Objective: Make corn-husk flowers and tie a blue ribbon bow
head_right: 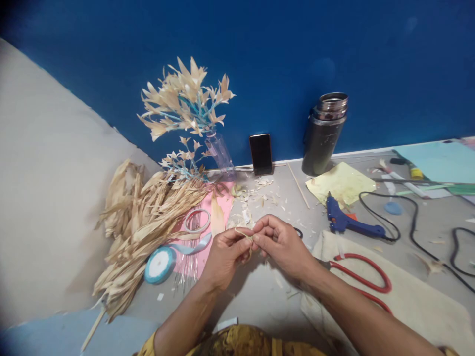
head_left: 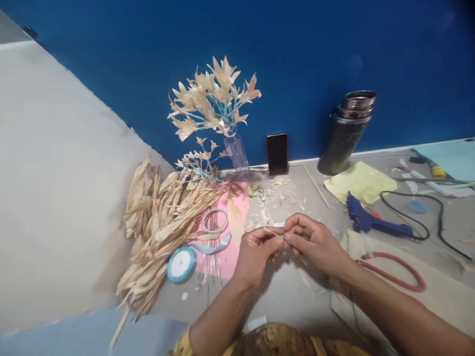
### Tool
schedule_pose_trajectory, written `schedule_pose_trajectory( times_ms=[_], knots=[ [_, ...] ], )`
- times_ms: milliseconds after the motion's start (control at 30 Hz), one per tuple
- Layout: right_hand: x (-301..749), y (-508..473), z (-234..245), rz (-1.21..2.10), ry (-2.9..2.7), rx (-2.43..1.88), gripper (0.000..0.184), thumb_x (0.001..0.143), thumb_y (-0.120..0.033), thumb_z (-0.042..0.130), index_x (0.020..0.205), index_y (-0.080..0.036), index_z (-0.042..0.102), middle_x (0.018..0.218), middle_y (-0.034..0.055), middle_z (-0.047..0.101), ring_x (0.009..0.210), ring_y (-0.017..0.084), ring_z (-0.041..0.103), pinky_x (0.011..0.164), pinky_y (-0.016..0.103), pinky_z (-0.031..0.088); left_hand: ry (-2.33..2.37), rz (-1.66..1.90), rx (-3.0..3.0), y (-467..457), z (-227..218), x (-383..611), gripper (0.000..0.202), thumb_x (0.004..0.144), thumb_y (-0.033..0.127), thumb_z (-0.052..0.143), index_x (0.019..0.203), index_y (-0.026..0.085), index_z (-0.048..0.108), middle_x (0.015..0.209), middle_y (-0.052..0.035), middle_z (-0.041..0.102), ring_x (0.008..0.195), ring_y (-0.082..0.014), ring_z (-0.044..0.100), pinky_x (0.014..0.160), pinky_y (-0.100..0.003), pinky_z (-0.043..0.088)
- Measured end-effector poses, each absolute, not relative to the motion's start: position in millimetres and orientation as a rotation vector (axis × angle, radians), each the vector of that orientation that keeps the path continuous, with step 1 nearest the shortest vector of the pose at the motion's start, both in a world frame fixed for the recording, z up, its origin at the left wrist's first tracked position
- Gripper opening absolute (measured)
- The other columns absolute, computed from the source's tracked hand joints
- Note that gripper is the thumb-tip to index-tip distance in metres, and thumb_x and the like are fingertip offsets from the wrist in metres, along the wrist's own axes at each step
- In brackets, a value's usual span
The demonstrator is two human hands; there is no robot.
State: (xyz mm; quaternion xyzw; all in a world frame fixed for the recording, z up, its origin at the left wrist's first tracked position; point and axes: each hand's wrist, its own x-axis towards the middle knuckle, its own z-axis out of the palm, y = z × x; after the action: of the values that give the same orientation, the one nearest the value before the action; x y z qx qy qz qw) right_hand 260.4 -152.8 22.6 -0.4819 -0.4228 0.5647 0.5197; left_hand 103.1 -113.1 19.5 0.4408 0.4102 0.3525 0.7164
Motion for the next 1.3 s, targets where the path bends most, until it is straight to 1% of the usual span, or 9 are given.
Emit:
schedule_pose_trajectory(
  times_ms=[133, 333, 500, 633, 700, 767, 867, 1100, 1300],
  knots=[
    [262.3, -153.4, 21.8, 1.328, -1.051, -1.187, 0.027, 0.083, -0.044, 0.073, 0.088, -0.022, 0.058, 0.065, -0.0033, 0.063, 0.059, 0.014, 0.056, 0.055, 0.025, 0.042, 0.872, 0.805, 0.93, -113.4, 19.8, 102.3, 0.031, 0.07, 0.041, 0.085, 0.08, 0.014, 0.074, 0.06, 0.0007, 0.06, 0.05, -0.008, 0.044, 0.05, -0.022, 0.031],
    [272.4, -149.1, 20.5, 1.176, -1.298, -1.243, 0.028, 0.089, -0.045, 0.068, 0.1, -0.021, 0.077, 0.095, 0.0064, 0.076, 0.089, 0.023, 0.067, 0.078, 0.033, 0.049, 0.809, 0.627, 1.161, -115.1, 30.1, 100.4, 0.032, 0.073, 0.04, 0.082, 0.062, 0.014, 0.066, 0.06, 0.0005, 0.054, 0.058, -0.011, 0.047, 0.06, -0.025, 0.035],
    [270.2, -149.2, 20.9, 1.202, -1.201, -1.165, 0.03, 0.082, -0.049, 0.075, 0.074, -0.02, 0.074, 0.074, 0.0035, 0.069, 0.066, 0.018, 0.063, 0.062, 0.031, 0.047, 0.776, 0.534, 1.097, -121.0, 27.6, 105.0, 0.026, 0.075, 0.037, 0.08, 0.071, 0.013, 0.072, 0.068, -0.006, 0.067, 0.065, -0.0174, 0.059, 0.069, -0.031, 0.046],
    [267.0, -151.4, 26.6, 1.413, -1.067, -1.118, 0.036, 0.086, -0.055, 0.07, 0.078, -0.021, 0.064, 0.049, -0.0036, 0.06, 0.044, 0.014, 0.054, 0.051, 0.028, 0.042, 0.696, 0.582, 0.906, -121.7, 23.2, 107.3, 0.03, 0.076, 0.041, 0.079, 0.076, 0.012, 0.071, 0.07, -0.0084, 0.07, 0.065, -0.021, 0.066, 0.068, -0.035, 0.053],
    [266.7, -151.2, 28.8, 1.432, -1.068, -1.105, 0.035, 0.087, -0.055, 0.069, 0.079, -0.021, 0.063, 0.048, -0.0034, 0.062, 0.046, 0.015, 0.057, 0.054, 0.029, 0.044, 0.68, 0.583, 0.842, -121.2, 22.9, 107.5, 0.036, 0.079, 0.046, 0.077, 0.072, 0.012, 0.069, 0.066, -0.0068, 0.066, 0.055, -0.0156, 0.061, 0.058, -0.03, 0.049],
    [267.5, -150.4, 29.5, 1.36, -1.088, -1.14, 0.035, 0.085, -0.054, 0.071, 0.075, -0.021, 0.063, 0.055, -0.0018, 0.064, 0.053, 0.016, 0.059, 0.058, 0.029, 0.045, 0.701, 0.569, 0.789, -121.5, 23.4, 107.7, 0.039, 0.079, 0.048, 0.077, 0.072, 0.011, 0.068, 0.058, -0.0008, 0.058, 0.041, -0.0063, 0.044, 0.045, -0.021, 0.035],
    [269.7, -148.9, 28.0, 1.172, -1.099, -1.24, 0.036, 0.081, -0.053, 0.073, 0.069, -0.02, 0.064, 0.063, -0.0008, 0.062, 0.063, 0.015, 0.055, 0.063, 0.028, 0.045, 0.759, 0.566, 0.748, -124.1, 24.0, 108.3, 0.038, 0.076, 0.046, 0.081, 0.075, 0.011, 0.068, 0.049, 0.0068, 0.045, 0.037, -0.0009, 0.022, 0.039, -0.017, 0.016],
    [270.9, -148.1, 20.9, 1.103, -1.004, -1.332, 0.046, 0.078, -0.065, 0.071, 0.071, -0.02, 0.064, 0.061, -0.0024, 0.052, 0.057, 0.013, 0.042, 0.054, 0.027, 0.037, 0.788, 0.629, 0.693, -129.1, 23.7, 110.6, 0.033, 0.074, 0.041, 0.079, 0.069, 0.012, 0.065, 0.046, 0.0066, 0.044, 0.036, -0.0007, 0.019, 0.037, -0.017, 0.014],
    [271.2, -147.3, 21.9, 1.138, -1.032, -1.275, 0.041, 0.079, -0.059, 0.072, 0.071, -0.02, 0.064, 0.066, -0.0008, 0.057, 0.063, 0.015, 0.048, 0.06, 0.028, 0.04, 0.817, 0.637, 0.663, -126.4, 27.4, 111.3, 0.024, 0.07, 0.034, 0.072, 0.079, 0.012, 0.071, 0.048, 0.0041, 0.052, 0.036, -0.0012, 0.016, 0.037, -0.018, 0.014]
  ],
)
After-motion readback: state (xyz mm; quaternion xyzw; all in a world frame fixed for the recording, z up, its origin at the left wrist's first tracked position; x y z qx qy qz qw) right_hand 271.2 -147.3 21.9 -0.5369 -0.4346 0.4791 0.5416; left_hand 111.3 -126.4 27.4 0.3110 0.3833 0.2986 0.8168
